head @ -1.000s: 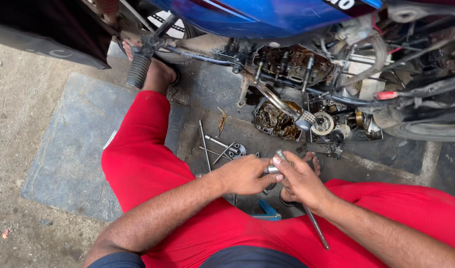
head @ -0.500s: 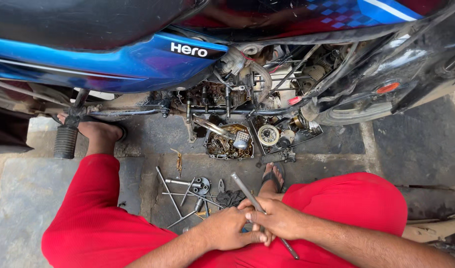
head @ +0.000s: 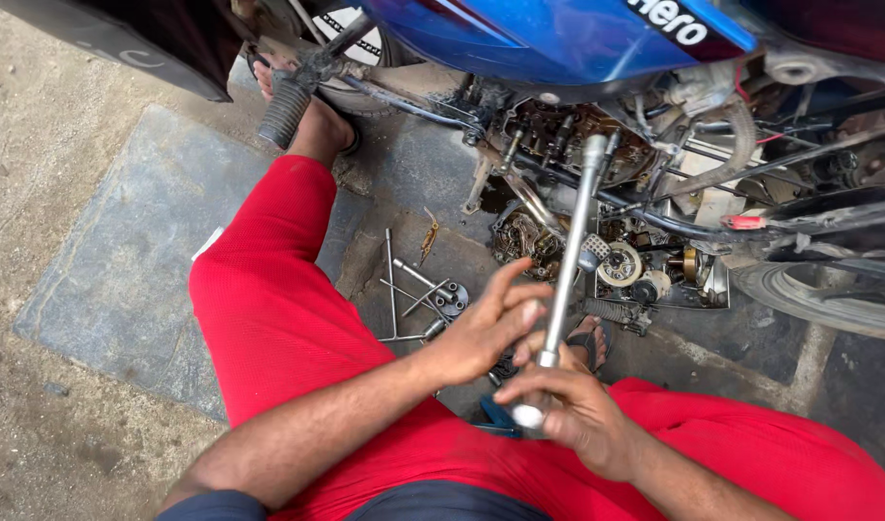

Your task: The person sits on the ground and works on a disassembled motorcycle engine. They use a T-handle wrench to tighten bolts on the engine block and handle various small engine parts and tools scattered on the floor.

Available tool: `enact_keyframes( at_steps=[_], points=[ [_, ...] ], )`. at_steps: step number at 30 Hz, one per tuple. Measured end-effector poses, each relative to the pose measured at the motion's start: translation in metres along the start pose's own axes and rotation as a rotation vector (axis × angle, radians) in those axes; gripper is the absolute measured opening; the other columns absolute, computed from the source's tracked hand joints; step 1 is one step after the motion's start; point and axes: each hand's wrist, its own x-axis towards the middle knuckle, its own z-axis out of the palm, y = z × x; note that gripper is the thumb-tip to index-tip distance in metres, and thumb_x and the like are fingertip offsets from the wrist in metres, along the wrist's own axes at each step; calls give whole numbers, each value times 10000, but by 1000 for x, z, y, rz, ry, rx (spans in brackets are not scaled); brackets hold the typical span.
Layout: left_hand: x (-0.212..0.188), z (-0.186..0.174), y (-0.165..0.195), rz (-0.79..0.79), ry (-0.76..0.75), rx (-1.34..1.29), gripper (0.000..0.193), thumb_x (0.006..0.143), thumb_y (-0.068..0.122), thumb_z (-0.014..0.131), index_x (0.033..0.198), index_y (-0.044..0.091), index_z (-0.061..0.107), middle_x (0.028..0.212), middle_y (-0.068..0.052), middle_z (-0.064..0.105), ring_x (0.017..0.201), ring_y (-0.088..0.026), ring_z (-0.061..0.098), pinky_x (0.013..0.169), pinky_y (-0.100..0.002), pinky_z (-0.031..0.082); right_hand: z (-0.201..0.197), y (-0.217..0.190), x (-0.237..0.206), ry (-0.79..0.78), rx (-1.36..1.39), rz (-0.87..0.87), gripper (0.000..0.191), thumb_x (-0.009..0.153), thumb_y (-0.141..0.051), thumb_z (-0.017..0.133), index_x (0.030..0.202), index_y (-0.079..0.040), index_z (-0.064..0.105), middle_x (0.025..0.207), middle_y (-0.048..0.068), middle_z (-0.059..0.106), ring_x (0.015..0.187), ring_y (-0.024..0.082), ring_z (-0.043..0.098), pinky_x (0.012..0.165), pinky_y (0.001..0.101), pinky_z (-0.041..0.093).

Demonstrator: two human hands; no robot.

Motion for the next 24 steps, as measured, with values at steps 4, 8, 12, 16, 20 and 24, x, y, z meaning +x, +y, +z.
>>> enact_keyframes(
  at_steps=[4, 8, 12, 16, 20, 24],
  points=[
    [40, -12, -25, 37, -56, -493, 566, 1138, 284, 449, 1604, 9, 281, 1063, -213, 690, 1033, -270, 679, 785, -358, 612, 17, 33, 37, 206, 149, 580, 469, 1104, -360, 367, 1046, -75, 735, 874, 42, 522, 699, 126, 485, 566, 249, 379],
    [67, -54, -30, -3, 8, -537, 577, 1124, 251, 460, 1608, 12, 255, 837, -186, 703, 760, -262, 736, 712, -337, 644, 40, 72, 73, 335, 101, 215, 318, 1141, -295, 400, 1120, -71, 624, 921, -6, 558, 766, 75, 461, 663, 232, 405],
    [84, -80, -15, -134, -23, -511, 598, 1058, 258, 462, 1569, 22, 260, 851, -191, 755, 670, -245, 740, 587, -313, 603, 43, 98, 104, 387, 13, 52, 131, 1154, -195, 457, 1226, -88, 477, 972, -18, 471, 818, 66, 417, 698, 233, 389],
    [106, -94, -17, -96, 57, -438, 597, 1069, 278, 473, 1540, -47, 301, 868, -186, 745, 687, -237, 748, 585, -309, 616, 30, 113, 124, 495, 242, 149, 129, 1083, -131, 454, 1208, -111, 434, 938, -11, 494, 729, 42, 421, 591, 202, 349],
    [118, -102, -38, -76, 98, -291, 615, 1073, 290, 505, 1556, -47, 328, 904, -197, 743, 790, -209, 771, 606, -265, 587, 26, 127, 131, 516, 243, 119, 136, 1102, -97, 449, 1228, -120, 405, 933, 4, 497, 756, 44, 441, 631, 201, 384],
    [101, -112, 1, -32, 112, -197, 643, 1051, 317, 547, 1557, -12, 328, 1002, -174, 752, 914, -212, 788, 695, -305, 618, 29, 144, 136, 502, 322, -14, 141, 1093, -89, 464, 1212, -121, 394, 959, 29, 511, 731, 60, 455, 601, 203, 407]
  ],
)
